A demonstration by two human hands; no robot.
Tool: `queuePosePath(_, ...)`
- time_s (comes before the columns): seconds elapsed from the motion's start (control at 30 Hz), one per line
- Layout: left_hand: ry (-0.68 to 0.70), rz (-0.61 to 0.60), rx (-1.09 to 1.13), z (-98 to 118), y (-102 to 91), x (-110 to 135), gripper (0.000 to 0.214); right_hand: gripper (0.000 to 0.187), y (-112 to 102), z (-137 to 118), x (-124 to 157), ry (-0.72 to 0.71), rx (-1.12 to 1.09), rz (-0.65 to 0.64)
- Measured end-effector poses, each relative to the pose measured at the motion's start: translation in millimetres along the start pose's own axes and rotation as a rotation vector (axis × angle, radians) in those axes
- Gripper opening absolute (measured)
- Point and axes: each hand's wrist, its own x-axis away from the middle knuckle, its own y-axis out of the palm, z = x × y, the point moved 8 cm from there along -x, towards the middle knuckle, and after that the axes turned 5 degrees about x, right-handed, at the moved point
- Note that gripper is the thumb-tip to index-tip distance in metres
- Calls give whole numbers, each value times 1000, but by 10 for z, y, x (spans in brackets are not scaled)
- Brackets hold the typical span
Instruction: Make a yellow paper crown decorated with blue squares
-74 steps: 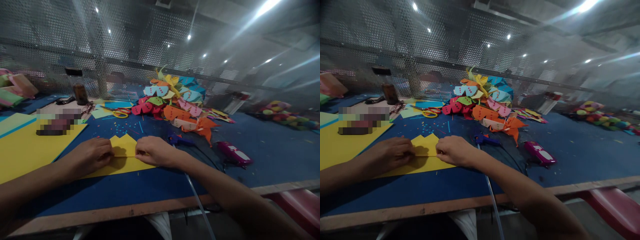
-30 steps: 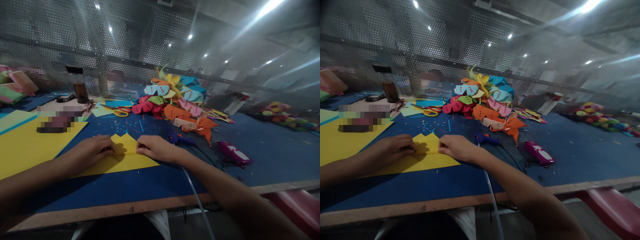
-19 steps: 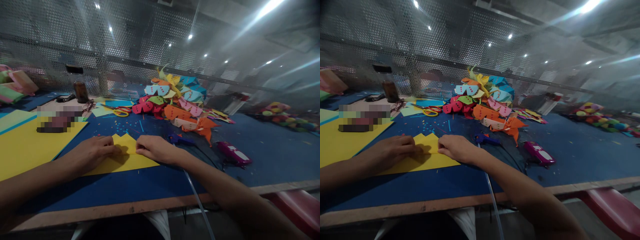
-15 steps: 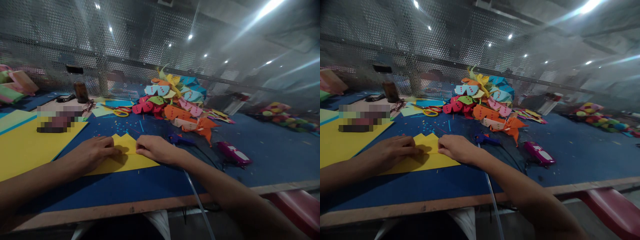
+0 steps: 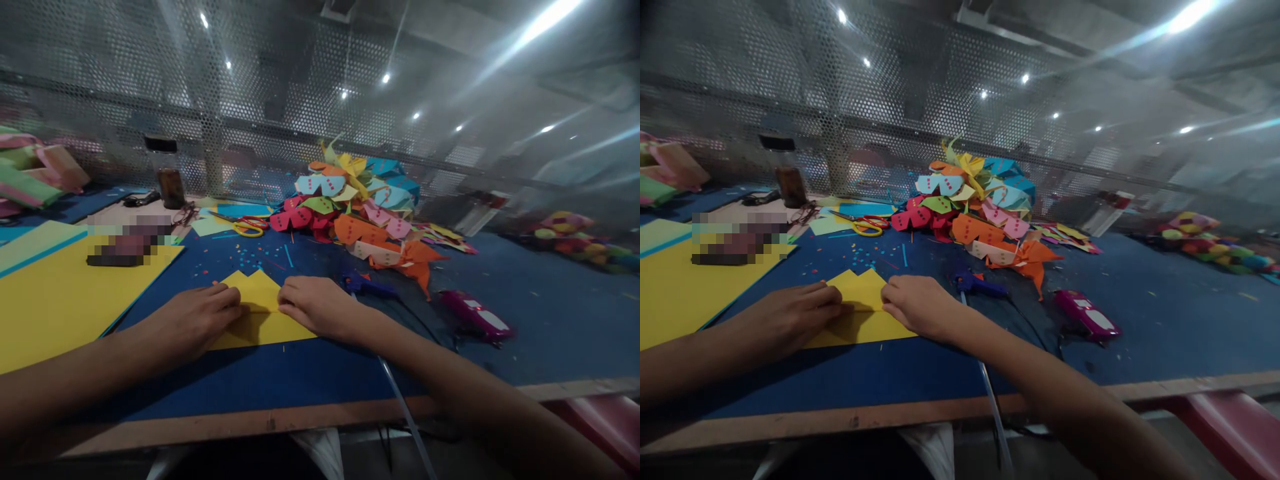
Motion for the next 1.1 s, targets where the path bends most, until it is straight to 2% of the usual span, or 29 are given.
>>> queuePosePath(0.2,25,20,-53,48,-32,-13,27,21,19,-88,80,-8,74,69)
queuePosePath(0.37,-8,27,-34,29,-62,-22,31,19,35,-85,98,-9,26,153)
queuePosePath(0.67,-40,-17,-8,-1,-58,-30,52,23,31,-94,109,-23,9,136)
queuePosePath(0.8,-27,-27,-44,-4,-29,-35,53,33,38,-117,125,-43,41,119)
queuePosePath(1.1,-11,-47,-72,14,-21,-47,46,33,51,-155,110,-88,138,106)
